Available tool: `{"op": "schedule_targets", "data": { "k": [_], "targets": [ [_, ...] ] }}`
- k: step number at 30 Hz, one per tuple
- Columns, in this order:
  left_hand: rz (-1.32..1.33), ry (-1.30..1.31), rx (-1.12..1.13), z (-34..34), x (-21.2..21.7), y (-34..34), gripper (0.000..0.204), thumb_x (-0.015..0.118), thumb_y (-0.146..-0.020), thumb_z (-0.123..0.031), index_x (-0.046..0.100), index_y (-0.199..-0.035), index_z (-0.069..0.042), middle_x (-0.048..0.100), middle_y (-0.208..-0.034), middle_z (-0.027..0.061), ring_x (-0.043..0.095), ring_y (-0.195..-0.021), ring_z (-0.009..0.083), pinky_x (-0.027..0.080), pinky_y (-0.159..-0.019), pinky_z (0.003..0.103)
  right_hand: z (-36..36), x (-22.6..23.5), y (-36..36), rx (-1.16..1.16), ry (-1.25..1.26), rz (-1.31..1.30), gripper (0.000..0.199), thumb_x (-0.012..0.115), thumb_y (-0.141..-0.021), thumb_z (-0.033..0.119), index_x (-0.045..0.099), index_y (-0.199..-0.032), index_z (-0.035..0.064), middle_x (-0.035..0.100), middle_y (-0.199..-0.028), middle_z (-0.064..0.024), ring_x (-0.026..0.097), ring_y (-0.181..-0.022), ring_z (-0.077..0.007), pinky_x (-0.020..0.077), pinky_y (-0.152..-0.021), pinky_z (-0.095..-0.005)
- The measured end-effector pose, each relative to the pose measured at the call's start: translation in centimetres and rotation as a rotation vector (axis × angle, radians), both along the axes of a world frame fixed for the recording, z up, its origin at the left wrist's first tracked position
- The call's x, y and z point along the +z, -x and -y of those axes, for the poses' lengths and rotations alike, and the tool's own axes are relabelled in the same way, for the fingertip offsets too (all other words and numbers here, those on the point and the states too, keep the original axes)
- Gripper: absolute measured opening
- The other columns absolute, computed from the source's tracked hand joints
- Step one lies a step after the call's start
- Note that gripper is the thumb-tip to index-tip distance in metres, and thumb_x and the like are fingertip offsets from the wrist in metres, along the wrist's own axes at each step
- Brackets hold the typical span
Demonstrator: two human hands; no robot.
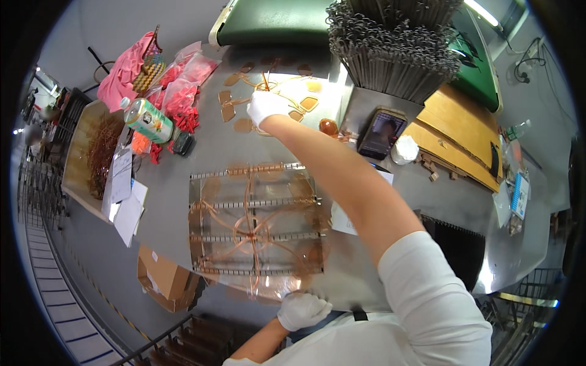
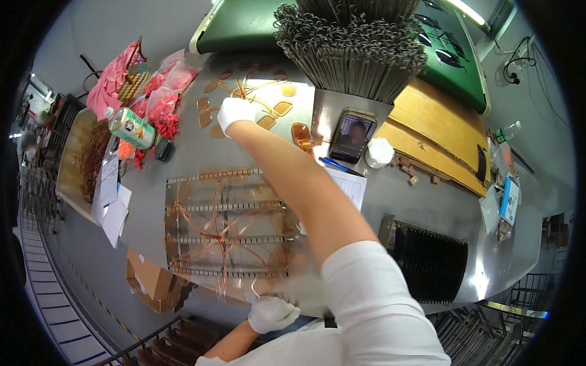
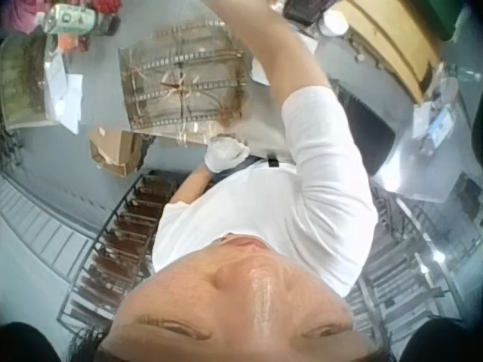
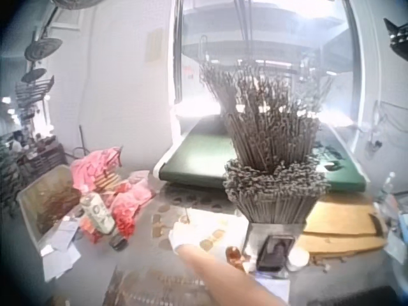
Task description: The person assembles decorative metal frames by attaching black plastic pieces to metal grids and arranging copper-colored wire structures on a workbench. They handle multiple frames and components, placing them on a nearby rack.
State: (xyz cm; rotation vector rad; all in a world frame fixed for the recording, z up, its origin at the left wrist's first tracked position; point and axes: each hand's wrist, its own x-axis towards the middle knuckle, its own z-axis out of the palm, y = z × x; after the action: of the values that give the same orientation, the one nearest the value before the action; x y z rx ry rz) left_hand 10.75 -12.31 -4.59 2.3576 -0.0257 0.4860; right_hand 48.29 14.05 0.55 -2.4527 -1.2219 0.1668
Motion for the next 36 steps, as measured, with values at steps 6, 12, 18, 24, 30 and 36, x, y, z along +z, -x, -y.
{"op": "schedule_targets", "data": {
  "k": [6, 12, 18, 24, 30, 36],
  "targets": [
    [-0.081, -0.118, -0.129, -0.7, -0.5, 0.9, 0.032, 0.076, -0.085, -0.034, 0.058, -0.064, -0.018, 0.055, -0.058, 0.0023, 0.056, -0.048, 0.02, 0.042, -0.043, 0.039, -4.2, -2.5, -2.0, -0.204, 0.209, 0.123, 0.033, 0.079, -0.084, 0.021, 0.078, -0.115, 0.0092, 0.074, -0.122, -0.0139, 0.073, -0.111, -0.0289, 0.0576, -0.088, -0.0369],
    [-0.099, -0.067, -0.146, -0.8, -1.3, 1.2, 0.021, 0.071, -0.09, -0.03, 0.062, -0.074, -0.02, 0.049, -0.062, 0.0004, 0.057, -0.051, 0.0187, 0.045, -0.044, 0.035, -5.4, -3.0, -2.8, -0.508, 0.126, -0.174, 0.037, 0.075, -0.092, 0.027, 0.074, -0.125, 0.0105, 0.072, -0.129, -0.0083, 0.068, -0.122, -0.0261, 0.0574, -0.092, -0.0402],
    [-0.081, -0.038, -0.094, -0.6, 0.0, 0.8, 0.029, 0.075, -0.087, -0.032, 0.059, -0.067, -0.017, 0.051, -0.058, 0.0023, 0.056, -0.051, 0.0216, 0.044, -0.048, 0.038, -3.8, -0.4, -3.3, -0.315, 0.096, -0.091, 0.041, 0.065, -0.094, 0.036, 0.074, -0.125, 0.0105, 0.069, -0.135, -0.0141, 0.067, -0.122, -0.0346, 0.0549, -0.096, -0.043],
    [-0.233, 0.079, -0.162, -0.3, 2.1, 0.5, 0.021, 0.076, -0.089, -0.025, 0.071, -0.075, -0.01, 0.067, -0.068, 0.0062, 0.065, -0.061, 0.0281, 0.052, -0.056, 0.039, 0.8, 8.8, -0.6, 0.03, 0.178, -0.265, 0.052, 0.055, -0.093, 0.048, 0.076, -0.116, 0.0055, 0.072, -0.124, -0.0223, 0.07, -0.111, -0.0403, 0.0536, -0.095, -0.0439],
    [-0.017, 1.162, 0.311, -1.6, 12.4, 4.4, 0.012, 0.069, -0.094, -0.01, 0.076, -0.096, -0.001, 0.072, -0.079, 0.0094, 0.069, -0.073, 0.0236, 0.056, -0.071, 0.034, 18.0, 20.7, 14.2, 0.336, -0.236, -0.449, 0.036, 0.068, -0.08, 0.022, 0.075, -0.111, 0.0041, 0.075, -0.106, -0.0205, 0.071, -0.102, -0.0334, 0.0534, -0.095, -0.0409],
    [0.85, 0.994, 0.354, -4.3, 17.0, 0.4, 0.095, 0.077, -0.094, -0.026, 0.014, -0.166, -0.024, 0.041, -0.157, 0.0183, 0.056, -0.131, 0.0421, 0.061, -0.094, 0.05, 30.5, 17.9, 25.9, 0.676, -0.304, -0.497, 0.032, 0.072, -0.092, 0.026, 0.064, -0.118, 0.0082, 0.072, -0.088, -0.0195, 0.073, -0.082, -0.0381, 0.0587, -0.076, -0.0454]
  ]
}}
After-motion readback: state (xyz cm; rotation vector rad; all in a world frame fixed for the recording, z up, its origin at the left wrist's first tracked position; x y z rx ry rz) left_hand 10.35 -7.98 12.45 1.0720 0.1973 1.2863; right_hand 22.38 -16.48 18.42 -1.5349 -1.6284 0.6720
